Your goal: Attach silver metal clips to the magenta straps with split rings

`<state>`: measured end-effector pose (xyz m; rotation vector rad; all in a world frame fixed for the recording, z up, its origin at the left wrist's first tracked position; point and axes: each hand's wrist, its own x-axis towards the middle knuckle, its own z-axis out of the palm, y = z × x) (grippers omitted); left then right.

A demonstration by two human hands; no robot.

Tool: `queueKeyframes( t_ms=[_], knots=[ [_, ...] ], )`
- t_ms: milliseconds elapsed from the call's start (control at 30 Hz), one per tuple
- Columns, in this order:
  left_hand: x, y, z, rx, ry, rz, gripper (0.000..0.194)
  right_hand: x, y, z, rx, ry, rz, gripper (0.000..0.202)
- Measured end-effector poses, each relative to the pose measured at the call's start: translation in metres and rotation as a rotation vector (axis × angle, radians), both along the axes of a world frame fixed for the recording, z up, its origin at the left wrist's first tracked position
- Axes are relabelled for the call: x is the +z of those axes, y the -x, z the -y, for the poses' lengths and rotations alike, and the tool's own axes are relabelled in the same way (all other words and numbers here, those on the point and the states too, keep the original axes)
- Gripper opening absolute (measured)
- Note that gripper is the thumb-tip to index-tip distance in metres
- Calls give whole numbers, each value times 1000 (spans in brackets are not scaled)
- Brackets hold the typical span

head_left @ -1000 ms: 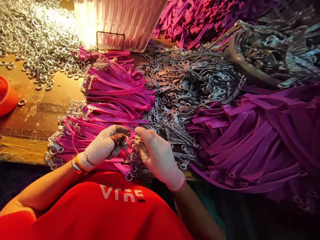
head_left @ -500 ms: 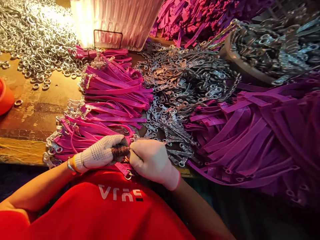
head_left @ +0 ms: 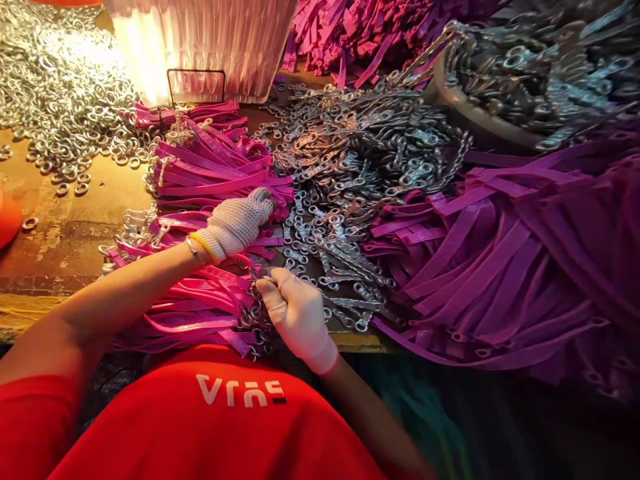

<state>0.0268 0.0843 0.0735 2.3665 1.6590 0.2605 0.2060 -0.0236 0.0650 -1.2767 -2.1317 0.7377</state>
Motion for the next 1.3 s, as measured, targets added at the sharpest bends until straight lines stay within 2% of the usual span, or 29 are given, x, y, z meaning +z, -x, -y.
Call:
queueKeyframes(
  t_ms=[67,167,233,300,400,500,567,667,800,833,933,967,1000,1067,1133,1167,1233,1300],
  knots=[
    [-7,-4,-8,-14,13,23,43,-2,0,2,11,8,-10,29],
    [-3,7,3,13,22,381,32,-3,-4,0,-55,12,-18,32],
    [10,22,23,86,175,655,22,-2,-6,-3,-78,-11,-32,34],
    [26,36,47,191,383,814,29,1,-4,-8,-47,-53,-61,32],
    [46,44,85,337,548,921,37,10,8,-14,50,-117,-67,29],
    [51,39,112,385,635,959,44,19,23,-12,108,-181,83,27],
    [48,35,122,366,638,923,45,23,28,-8,133,-233,233,25],
    [43,34,130,312,560,831,44,23,32,2,151,-361,384,24],
    [33,35,140,345,736,915,49,20,33,11,81,-524,419,24],
    [29,34,142,344,708,915,47,19,34,12,69,-520,416,24],
    [13,32,149,284,425,781,28,15,36,15,72,-443,410,21],
    [7,32,150,253,385,747,22,14,36,15,77,-410,413,21],
    [2,32,151,224,408,749,18,13,36,16,80,-379,417,21],
    [-4,33,150,192,596,835,23,13,35,16,96,-313,417,23],
    [-4,35,149,234,750,951,34,17,33,15,140,-236,405,26],
    [-3,36,148,271,760,985,38,20,32,13,177,-191,401,30],
    [0,38,150,304,645,979,38,26,31,10,245,-91,431,43],
    [0,37,153,271,475,891,31,29,31,7,270,-4,517,48]
  ],
)
